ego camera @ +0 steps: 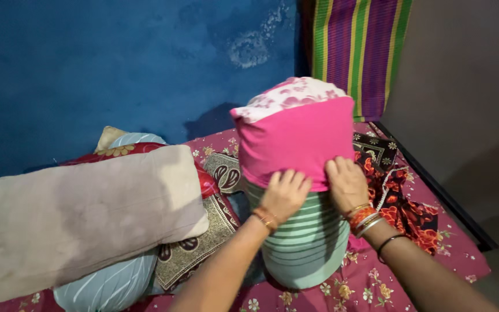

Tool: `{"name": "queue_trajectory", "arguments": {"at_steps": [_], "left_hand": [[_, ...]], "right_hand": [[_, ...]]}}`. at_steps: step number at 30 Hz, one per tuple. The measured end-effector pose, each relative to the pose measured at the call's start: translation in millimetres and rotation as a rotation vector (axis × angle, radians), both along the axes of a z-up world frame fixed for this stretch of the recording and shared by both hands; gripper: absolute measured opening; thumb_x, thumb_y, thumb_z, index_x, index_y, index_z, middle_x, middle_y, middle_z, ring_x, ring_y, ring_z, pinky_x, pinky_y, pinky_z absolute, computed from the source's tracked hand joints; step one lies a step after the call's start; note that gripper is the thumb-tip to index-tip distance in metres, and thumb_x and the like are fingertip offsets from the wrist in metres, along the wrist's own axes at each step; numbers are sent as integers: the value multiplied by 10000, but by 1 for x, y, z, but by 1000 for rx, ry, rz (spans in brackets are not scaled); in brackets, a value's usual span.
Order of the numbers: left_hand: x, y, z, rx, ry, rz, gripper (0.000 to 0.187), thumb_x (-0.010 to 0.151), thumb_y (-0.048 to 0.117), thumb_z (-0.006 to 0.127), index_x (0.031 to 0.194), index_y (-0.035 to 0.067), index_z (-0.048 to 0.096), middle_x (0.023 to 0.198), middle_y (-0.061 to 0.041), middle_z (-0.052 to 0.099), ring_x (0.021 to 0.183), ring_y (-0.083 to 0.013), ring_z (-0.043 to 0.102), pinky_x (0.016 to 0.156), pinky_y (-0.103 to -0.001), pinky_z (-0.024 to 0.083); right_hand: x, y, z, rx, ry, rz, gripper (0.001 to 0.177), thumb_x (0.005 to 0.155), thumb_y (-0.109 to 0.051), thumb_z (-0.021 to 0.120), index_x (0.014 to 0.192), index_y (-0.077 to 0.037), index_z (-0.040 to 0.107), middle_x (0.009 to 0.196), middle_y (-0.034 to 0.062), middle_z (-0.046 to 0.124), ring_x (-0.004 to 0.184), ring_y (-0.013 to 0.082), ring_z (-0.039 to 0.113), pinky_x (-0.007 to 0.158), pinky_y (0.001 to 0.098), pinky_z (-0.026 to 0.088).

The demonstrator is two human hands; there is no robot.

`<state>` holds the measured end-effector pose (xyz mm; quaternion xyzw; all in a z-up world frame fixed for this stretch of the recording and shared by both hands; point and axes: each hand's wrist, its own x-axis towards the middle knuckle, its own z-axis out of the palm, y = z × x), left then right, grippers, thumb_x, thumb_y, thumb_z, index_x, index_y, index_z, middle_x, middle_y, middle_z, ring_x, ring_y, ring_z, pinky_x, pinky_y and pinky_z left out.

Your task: The person wraps a pink floral cloth around a cylindrical bundle on a bed, smoothing and tucking the fabric to secure it. They then tie the cloth's drawstring to close the bundle.

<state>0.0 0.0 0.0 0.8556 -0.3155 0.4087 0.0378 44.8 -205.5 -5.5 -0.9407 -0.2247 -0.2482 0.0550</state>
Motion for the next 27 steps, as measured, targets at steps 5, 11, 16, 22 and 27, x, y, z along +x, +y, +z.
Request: {"name": "queue_trajectory", "arguments": {"at_steps": [5, 11, 16, 22, 27], "left_hand": [[21, -37, 8, -62, 10, 255, 49, 922, 120, 581, 951, 81, 587, 811, -81, 653, 810, -263, 655, 698, -416, 531], [14, -25, -9, -133, 445, 210, 73, 913, 81, 560, 977, 50, 548, 642, -148, 668, 603, -340, 701, 525, -478, 548], [13, -15, 0, -157, 504, 143, 104, 884, 61, 579, 981, 77, 544, 621, -157, 662, 622, -372, 700, 552, -507, 543], [10, -17, 6, -173, 526, 106, 157, 846, 51, 600, 989, 97, 551, 635, -153, 662, 628, -388, 693, 547, -520, 527], [7, -17, -10, -182, 492, 79, 132, 868, 52, 611, 969, 105, 544, 657, -125, 650, 647, -358, 693, 565, -500, 532]], "right_hand": [[-14, 29, 36, 188, -139, 187, 312, 766, -104, 678, 1058, -31, 597, 1039, 142, 602, 976, 337, 606, 827, 425, 535], [0, 33, 61, 229, -156, 191, 293, 754, -126, 681, 1033, -77, 607, 1016, 142, 594, 957, 352, 611, 726, 447, 538], [23, 25, 46, 330, -193, 110, 202, 913, -72, 608, 1115, -71, 598, 1125, 114, 620, 1003, 320, 643, 609, 439, 529], [47, 14, 32, 427, -133, -1, 306, 1005, -120, 486, 1294, -119, 586, 1179, 100, 670, 977, 321, 679, 666, 472, 546], [71, 12, 11, 229, 100, -158, 460, 1013, -172, 405, 1455, -134, 525, 913, 166, 714, 788, 327, 698, 564, 465, 548]]}}
